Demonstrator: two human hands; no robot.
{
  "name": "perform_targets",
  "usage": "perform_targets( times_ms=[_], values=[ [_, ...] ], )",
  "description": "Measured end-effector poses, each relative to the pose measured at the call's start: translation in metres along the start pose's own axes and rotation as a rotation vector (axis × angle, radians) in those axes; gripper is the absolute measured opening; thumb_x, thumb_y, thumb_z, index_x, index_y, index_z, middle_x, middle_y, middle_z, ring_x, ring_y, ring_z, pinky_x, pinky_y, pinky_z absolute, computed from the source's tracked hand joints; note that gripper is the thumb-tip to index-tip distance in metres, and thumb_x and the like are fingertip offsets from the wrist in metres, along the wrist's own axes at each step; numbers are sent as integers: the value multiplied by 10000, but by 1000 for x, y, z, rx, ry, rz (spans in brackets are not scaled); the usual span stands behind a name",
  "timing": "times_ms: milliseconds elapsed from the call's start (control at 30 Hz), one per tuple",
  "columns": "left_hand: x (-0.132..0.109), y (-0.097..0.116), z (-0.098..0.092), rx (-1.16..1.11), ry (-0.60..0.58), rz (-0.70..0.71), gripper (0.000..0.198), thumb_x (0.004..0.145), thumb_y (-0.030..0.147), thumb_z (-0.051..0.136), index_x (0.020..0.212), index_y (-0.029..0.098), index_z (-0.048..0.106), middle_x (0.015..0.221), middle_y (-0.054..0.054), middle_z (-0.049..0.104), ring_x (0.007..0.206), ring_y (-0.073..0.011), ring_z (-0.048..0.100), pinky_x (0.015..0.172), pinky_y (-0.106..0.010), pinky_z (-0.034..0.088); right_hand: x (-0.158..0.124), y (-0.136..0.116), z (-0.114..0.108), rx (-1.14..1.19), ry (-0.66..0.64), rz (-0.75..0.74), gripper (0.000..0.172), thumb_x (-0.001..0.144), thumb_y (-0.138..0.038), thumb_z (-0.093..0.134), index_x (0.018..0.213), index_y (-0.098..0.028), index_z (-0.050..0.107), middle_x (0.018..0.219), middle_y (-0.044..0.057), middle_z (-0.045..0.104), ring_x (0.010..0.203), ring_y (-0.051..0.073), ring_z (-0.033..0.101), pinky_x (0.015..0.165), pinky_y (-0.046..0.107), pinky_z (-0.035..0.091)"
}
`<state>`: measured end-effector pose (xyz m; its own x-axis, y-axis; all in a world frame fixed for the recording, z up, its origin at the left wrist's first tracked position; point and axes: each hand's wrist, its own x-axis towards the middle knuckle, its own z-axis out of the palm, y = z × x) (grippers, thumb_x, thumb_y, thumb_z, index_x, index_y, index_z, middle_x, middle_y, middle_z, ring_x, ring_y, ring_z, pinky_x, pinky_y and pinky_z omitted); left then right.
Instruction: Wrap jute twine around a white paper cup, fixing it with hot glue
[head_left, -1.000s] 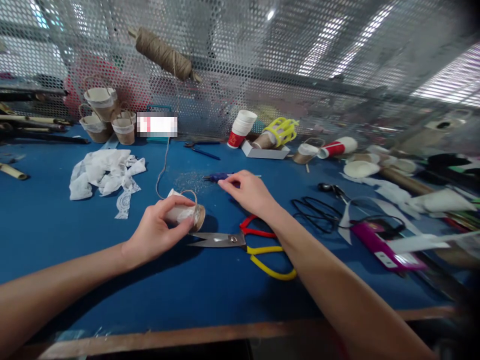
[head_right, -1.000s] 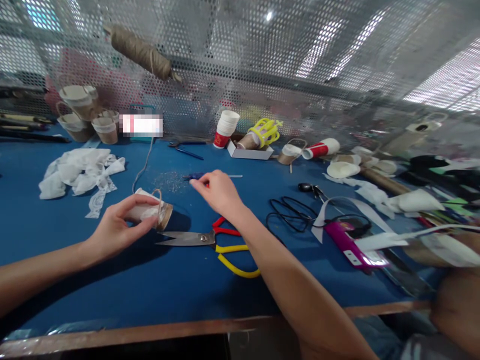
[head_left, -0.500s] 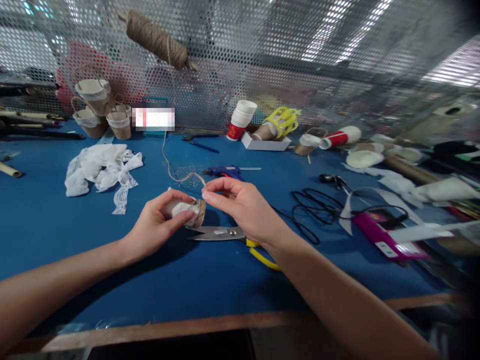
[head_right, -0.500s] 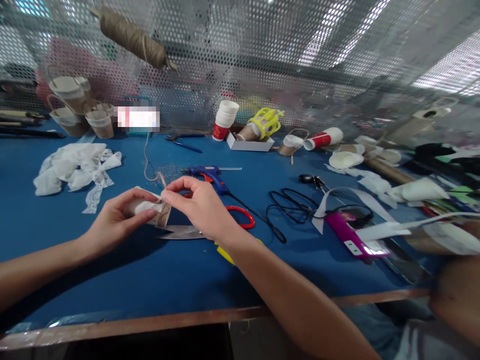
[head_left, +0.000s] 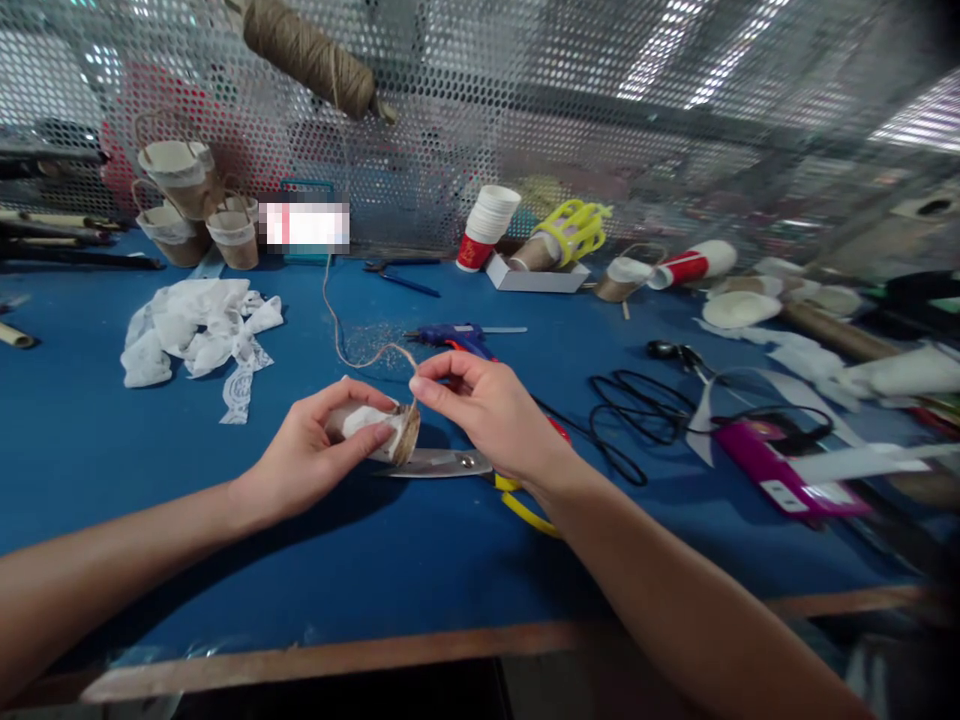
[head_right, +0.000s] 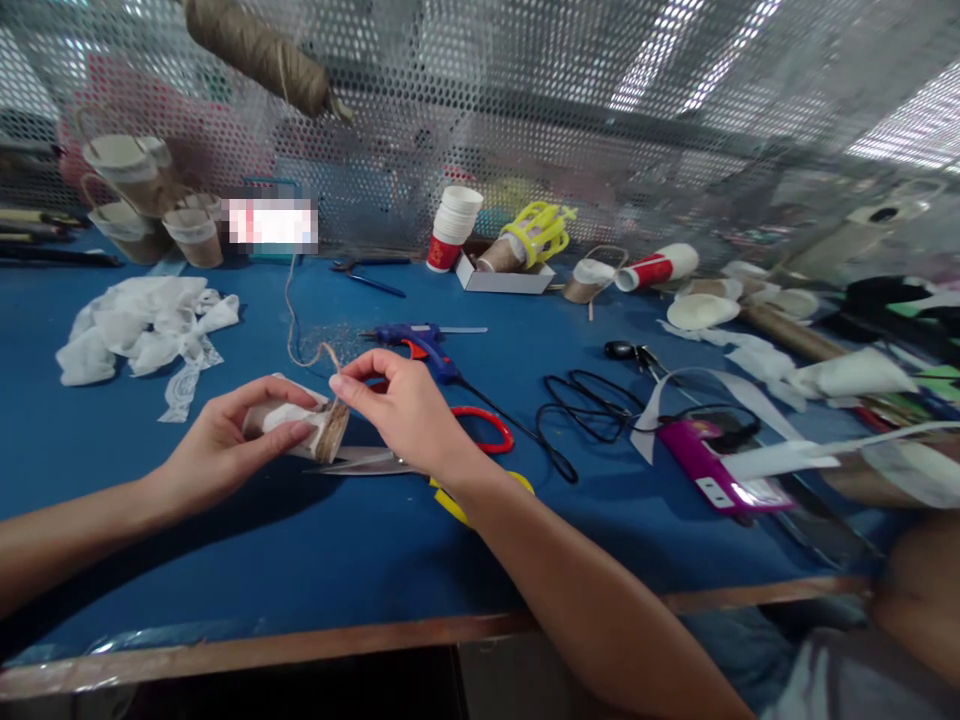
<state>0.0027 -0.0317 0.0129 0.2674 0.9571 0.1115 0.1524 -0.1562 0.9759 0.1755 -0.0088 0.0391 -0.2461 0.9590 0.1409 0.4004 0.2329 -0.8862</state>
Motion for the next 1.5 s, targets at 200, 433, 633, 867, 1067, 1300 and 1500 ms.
perform_targets(
  times_ms=[200,433,633,867,1067,1300,1500],
  values=[
    [-3,-1,-1,-9,-23,14,135,729,240,600,842,168,580,808,-10,613,609,-80,511,543,-166,436,0,0,1,23,-14,30,142,732,-299,579,729,-157,572,685,-14,596,608,92,522,591,231,407],
    [-6,-2,-1,42,-35,94,99,743,201,587,839,181,575,829,1,605,611,-65,513,509,-142,409,-1,3,4,92,-40,80,166,726,-322,587,735,-157,570,675,-18,577,604,90,504,592,231,400],
    [-8,-2,-2,111,-13,148,111,739,204,590,847,186,572,747,15,608,517,-57,471,430,-146,369,-3,11,4,106,-61,106,210,735,-385,574,759,-176,578,680,-19,564,598,98,495,577,241,402],
    [-10,-4,-3,240,-16,346,109,746,166,587,854,177,582,677,29,611,500,-56,471,460,-152,385,-4,15,4,218,-91,203,227,714,-410,598,778,-194,574,669,-17,553,577,100,486,535,238,398],
    [-12,-7,-4,308,-5,459,156,743,132,593,885,192,573,752,10,646,592,-79,559,546,-175,426,-3,13,4,363,-116,200,207,702,-358,617,742,-167,549,704,-13,546,630,97,503,622,252,402],
    [-13,-8,-5,317,-11,541,165,744,116,587,887,196,567,761,-7,666,590,-96,603,576,-209,453,-3,11,3,300,-161,176,205,748,-358,572,751,-160,521,703,-18,527,636,89,490,621,244,386],
    [-12,-7,-6,363,-17,613,170,743,109,592,882,201,563,727,6,683,601,-105,613,631,-236,457,-6,3,2,190,-197,171,194,801,-347,507,770,-157,486,673,-34,494,577,68,456,538,211,357]
  ],
)
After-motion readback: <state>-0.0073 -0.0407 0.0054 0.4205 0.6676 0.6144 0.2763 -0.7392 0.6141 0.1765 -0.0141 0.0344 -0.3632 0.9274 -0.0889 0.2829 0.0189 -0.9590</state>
